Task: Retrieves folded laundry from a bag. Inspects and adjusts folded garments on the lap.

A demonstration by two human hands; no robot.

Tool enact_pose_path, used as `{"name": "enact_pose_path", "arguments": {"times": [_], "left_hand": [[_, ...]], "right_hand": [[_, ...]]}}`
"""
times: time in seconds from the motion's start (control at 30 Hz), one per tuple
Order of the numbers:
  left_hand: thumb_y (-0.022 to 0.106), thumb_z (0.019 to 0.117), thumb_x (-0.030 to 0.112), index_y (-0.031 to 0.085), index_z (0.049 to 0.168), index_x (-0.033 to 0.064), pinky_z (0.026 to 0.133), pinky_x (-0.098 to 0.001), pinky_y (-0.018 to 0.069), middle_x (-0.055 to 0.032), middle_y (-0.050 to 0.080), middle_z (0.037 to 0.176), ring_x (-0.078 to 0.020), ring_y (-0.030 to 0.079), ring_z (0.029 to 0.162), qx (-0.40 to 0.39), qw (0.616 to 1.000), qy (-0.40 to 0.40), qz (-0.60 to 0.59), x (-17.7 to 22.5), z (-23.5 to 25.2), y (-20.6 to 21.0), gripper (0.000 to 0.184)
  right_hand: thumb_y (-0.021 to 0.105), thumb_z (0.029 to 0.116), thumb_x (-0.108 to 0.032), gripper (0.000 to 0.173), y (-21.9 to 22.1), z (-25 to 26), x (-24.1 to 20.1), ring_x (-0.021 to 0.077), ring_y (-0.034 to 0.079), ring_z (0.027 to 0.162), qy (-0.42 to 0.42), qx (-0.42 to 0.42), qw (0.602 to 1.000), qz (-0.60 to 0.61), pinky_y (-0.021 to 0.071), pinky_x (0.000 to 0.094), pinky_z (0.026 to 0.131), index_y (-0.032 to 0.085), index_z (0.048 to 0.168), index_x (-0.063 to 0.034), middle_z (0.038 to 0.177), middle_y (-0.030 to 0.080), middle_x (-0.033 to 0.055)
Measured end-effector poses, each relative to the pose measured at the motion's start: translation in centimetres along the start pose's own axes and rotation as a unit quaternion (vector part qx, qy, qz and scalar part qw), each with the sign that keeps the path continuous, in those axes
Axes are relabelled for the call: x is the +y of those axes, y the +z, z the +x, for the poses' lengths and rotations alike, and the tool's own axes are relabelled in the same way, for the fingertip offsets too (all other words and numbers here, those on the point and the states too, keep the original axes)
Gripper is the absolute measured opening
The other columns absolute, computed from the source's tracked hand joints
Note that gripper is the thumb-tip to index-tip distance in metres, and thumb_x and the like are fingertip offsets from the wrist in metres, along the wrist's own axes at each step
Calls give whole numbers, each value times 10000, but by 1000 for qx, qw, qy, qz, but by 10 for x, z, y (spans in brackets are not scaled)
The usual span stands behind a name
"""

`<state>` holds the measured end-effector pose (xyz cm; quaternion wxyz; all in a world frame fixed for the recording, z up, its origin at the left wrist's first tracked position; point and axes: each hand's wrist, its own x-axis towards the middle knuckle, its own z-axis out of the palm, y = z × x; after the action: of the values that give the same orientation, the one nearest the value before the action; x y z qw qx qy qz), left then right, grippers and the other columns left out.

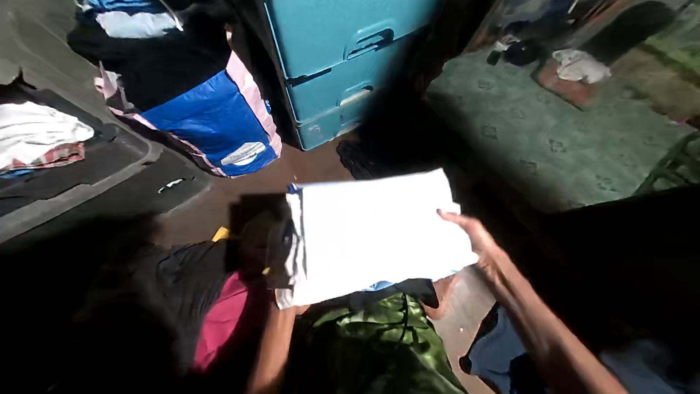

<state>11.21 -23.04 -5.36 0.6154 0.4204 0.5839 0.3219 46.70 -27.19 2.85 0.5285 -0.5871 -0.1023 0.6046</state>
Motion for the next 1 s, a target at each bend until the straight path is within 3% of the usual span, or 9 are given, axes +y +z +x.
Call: {"name": "enact_pose_path", "arguments": {"times": [0.07,0.23,0.33,0.4,0.5,0.63,0.8,0.93,1.0], "left_hand": [[217,1121,177,450,1384,-47,878,-229,541,-87,636,1164,-50,624,991,-10,988,-21,-151,-2,7,0,417],[326,1116,321,494,1436,79,950,-269,556,-33,665,1252,-66,642,1110,-118,966,-9,-230,20,34,-1,435],[523,1009,115,611,1157,47,733,-283,621,-43,734,907,-101,720,810,-110,979,-118,-123,70,39,25,186],[587,945,39,557,1224,-3,724,-293,611,-78,701,922,-120,701,806,-88,989,-108,-53,63,42,29,284],[603,926,35,514,1314,-29,764,-310,582,-120,659,1026,-137,663,879,-40,994,-96,-35,40,41,33,404],[572,987,97,526,1313,-18,788,-284,580,-107,664,1050,-108,664,906,-16,995,-94,-32,26,36,36,349],[359,1093,340,519,1393,95,888,-371,586,-78,676,1184,-145,671,1048,-114,971,-164,-130,-3,36,24,419],[300,1102,378,548,1325,111,807,-394,606,-70,700,1074,-165,698,954,-85,952,-207,-209,-10,35,21,427],[262,1109,371,573,1238,118,733,-370,620,-51,716,970,-149,714,863,-68,945,-214,-236,-9,34,19,422]], "right_hand": [[473,1056,-234,277,-33,24,40,162,726,840,84,35,994,-53,623,359,731,599,1237,-67,947,738,75],[514,1026,-236,255,-50,27,51,159,736,828,110,39,992,-54,631,349,726,609,1205,-81,931,746,65],[560,994,-217,303,-51,30,43,150,737,840,94,34,991,-88,634,342,738,545,1267,-84,951,743,58],[607,1005,-275,419,-56,40,60,165,713,907,101,53,981,-159,613,360,789,517,1354,-61,1044,715,94],[560,1023,-459,612,-67,49,97,224,619,1179,137,44,968,-207,521,428,996,457,1487,-73,1329,622,153],[477,1029,-555,602,-66,49,111,188,636,1145,180,38,972,-149,535,403,972,530,1417,-98,1265,656,109],[445,1049,-524,501,-59,57,99,156,689,995,200,-4,974,-109,589,364,843,571,1341,-137,1107,704,64],[442,1067,-373,365,-34,37,90,144,715,902,97,28,995,-12,615,349,765,607,1257,-109,1005,729,57],[517,982,-329,309,-24,22,82,126,733,851,18,15,999,49,633,331,731,631,1163,-106,944,750,48]]}}
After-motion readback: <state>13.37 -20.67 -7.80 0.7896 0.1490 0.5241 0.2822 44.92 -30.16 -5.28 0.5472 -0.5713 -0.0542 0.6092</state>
